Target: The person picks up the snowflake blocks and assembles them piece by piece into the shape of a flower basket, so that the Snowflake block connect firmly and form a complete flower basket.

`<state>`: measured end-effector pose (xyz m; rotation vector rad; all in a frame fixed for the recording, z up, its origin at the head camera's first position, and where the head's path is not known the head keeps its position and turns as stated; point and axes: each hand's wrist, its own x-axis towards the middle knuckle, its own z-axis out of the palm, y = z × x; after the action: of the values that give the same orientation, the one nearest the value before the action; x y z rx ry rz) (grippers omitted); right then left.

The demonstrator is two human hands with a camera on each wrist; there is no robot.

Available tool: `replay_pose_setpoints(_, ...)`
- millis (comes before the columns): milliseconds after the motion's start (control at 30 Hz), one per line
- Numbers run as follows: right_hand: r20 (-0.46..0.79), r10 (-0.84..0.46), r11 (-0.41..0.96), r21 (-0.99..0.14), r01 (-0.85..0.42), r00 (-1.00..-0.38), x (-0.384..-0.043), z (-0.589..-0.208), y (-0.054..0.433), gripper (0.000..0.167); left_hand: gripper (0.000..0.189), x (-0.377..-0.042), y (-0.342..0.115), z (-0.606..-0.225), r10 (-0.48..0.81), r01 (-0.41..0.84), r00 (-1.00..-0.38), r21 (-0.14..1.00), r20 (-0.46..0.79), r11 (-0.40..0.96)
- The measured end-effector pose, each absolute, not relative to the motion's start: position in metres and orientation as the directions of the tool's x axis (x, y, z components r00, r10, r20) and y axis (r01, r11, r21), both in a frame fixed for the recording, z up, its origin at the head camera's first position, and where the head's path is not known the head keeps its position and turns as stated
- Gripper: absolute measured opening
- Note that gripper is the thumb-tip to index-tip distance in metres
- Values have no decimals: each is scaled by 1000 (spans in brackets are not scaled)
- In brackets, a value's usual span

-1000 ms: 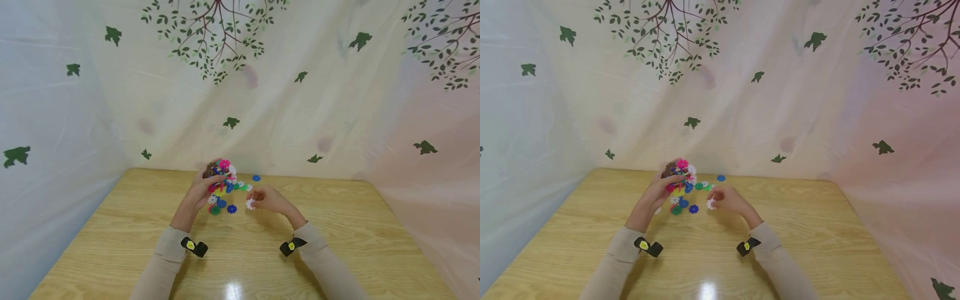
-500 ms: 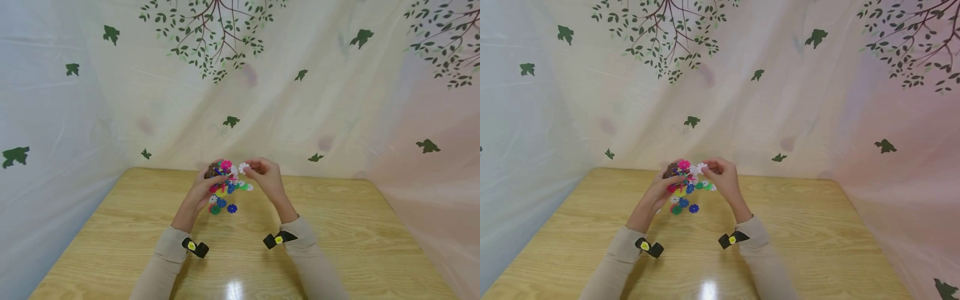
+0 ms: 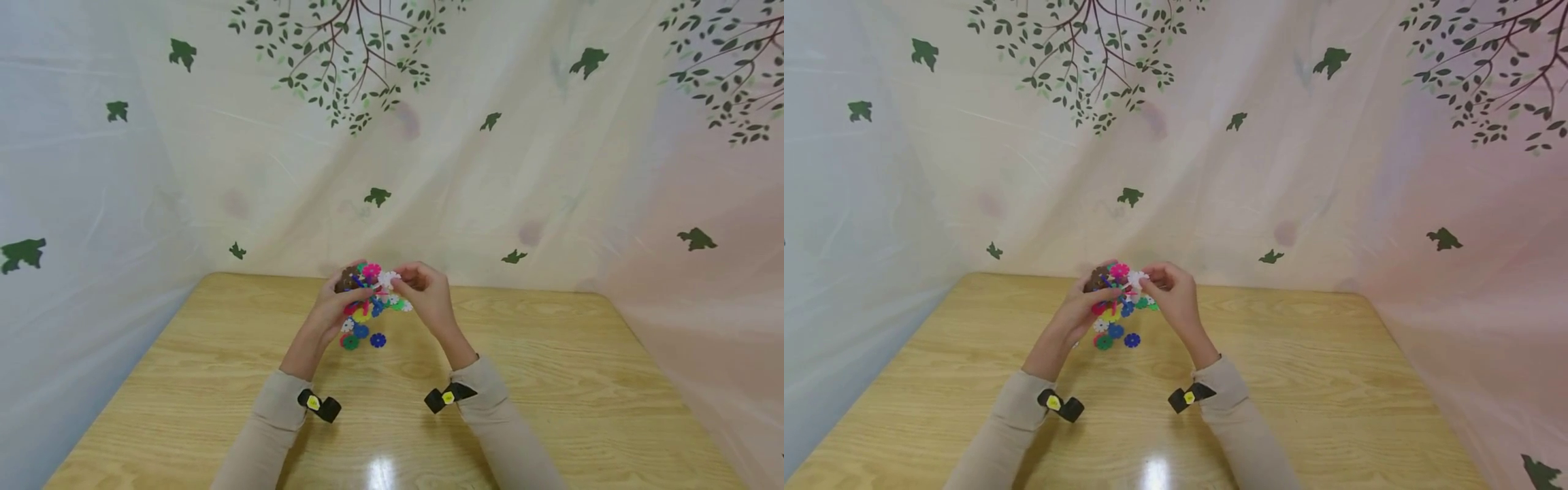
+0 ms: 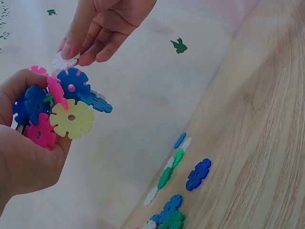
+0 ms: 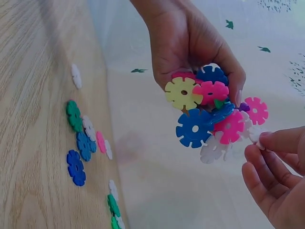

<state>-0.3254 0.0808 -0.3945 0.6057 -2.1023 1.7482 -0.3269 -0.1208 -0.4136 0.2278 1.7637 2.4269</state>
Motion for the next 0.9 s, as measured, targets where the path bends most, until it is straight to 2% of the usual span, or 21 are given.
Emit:
replay_pose_setpoints(300, 549, -67, 279, -791, -544, -833, -323, -393, 80, 11, 67, -326, -116, -414, 166, 9, -985, 972, 49, -235)
replay_pose_setpoints(667, 615, -94, 302, -732, -611, -783, -324, -395, 82, 16, 65, -327, -115, -414, 172, 17, -984, 976, 55, -218)
replay_pose_setpoints(900, 647, -61, 304, -714, -631, -760, -325, -395, 80, 15, 63, -329, -115, -415, 159, 6, -986, 976, 42, -217)
